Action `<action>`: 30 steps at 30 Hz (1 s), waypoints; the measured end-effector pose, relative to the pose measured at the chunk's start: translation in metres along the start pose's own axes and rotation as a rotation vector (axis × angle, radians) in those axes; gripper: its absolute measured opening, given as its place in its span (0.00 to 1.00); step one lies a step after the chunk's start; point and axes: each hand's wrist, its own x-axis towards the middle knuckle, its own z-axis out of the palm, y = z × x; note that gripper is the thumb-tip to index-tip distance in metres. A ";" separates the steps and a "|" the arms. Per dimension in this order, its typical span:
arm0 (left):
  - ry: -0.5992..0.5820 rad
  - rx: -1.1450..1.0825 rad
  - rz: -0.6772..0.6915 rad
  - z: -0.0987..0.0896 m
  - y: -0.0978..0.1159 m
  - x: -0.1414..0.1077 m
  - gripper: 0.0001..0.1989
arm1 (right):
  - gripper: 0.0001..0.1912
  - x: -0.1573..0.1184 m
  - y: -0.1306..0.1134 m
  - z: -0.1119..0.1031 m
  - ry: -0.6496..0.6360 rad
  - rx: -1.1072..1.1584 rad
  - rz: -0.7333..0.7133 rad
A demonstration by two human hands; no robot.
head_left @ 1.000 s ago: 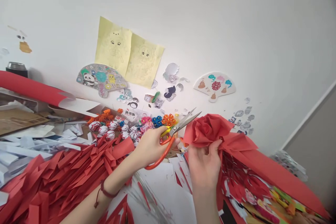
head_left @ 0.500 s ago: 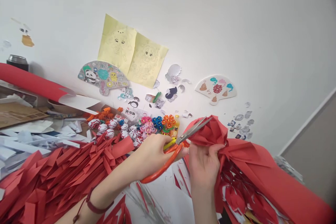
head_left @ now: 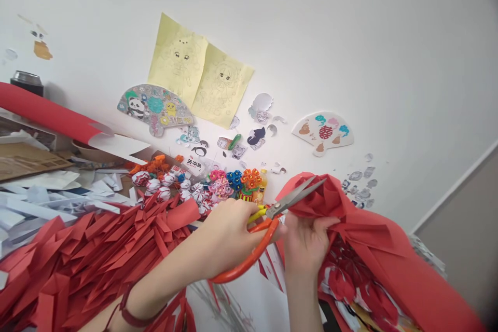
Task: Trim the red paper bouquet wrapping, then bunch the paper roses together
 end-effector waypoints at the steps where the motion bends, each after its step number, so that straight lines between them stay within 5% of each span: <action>1: -0.004 0.003 -0.007 -0.001 0.000 -0.001 0.26 | 0.17 0.000 0.001 0.000 -0.007 0.004 0.012; 13: -0.031 0.112 -0.049 -0.004 0.010 -0.014 0.23 | 0.13 0.009 0.000 -0.017 -0.030 0.082 -0.083; 30: -0.028 0.209 -0.090 0.002 0.018 -0.011 0.24 | 0.22 0.017 0.005 -0.028 -0.053 0.015 -0.126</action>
